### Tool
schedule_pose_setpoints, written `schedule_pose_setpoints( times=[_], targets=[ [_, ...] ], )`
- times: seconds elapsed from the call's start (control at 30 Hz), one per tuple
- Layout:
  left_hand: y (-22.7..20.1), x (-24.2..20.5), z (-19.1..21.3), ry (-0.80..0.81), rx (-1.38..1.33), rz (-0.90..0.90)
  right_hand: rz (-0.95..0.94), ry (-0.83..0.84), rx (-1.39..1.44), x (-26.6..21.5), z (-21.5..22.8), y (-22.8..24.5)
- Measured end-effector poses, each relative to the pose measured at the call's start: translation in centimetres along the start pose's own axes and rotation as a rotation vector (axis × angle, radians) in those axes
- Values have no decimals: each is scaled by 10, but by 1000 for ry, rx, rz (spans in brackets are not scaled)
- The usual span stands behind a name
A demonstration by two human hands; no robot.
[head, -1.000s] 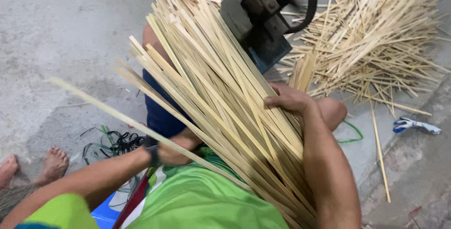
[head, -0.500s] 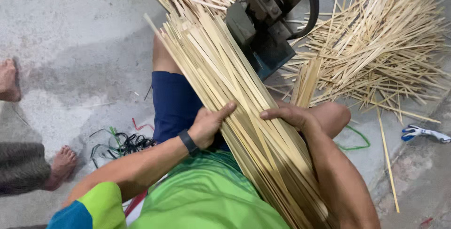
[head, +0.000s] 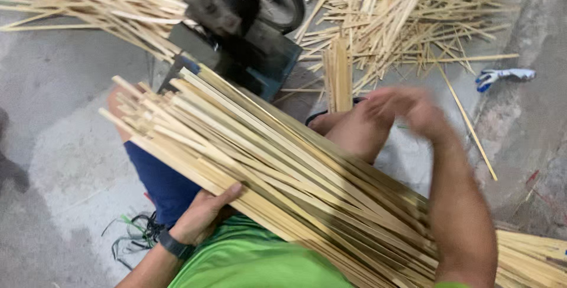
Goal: The person feeds bamboo strips into a machine while sitting on the floor, handling the strips by hand to process them.
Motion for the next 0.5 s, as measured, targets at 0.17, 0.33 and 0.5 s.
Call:
schedule_pose_setpoints(
  times=[0.17, 0.33, 0.5],
  targets=[
    [-12, 2, -14, -163, 100, -100, -170, -925, -380, 48, 156, -111],
    [-19, 6, -14, -226, 270, -32, -375, -579, -404, 101, 43, -235],
    [-19, 19, -8, -252, 508, -108, -465, -390, -281, 104, -46, -243]
  ],
)
Point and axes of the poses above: each hand's wrist, its own x-axis towards the middle knuckle, its own z-axis out of the back of the hand, y = z × x, the point moved 1 cm from there along x, towards the middle knuckle, and after that the axes turned 15 degrees about x, right-handed, at the moved point
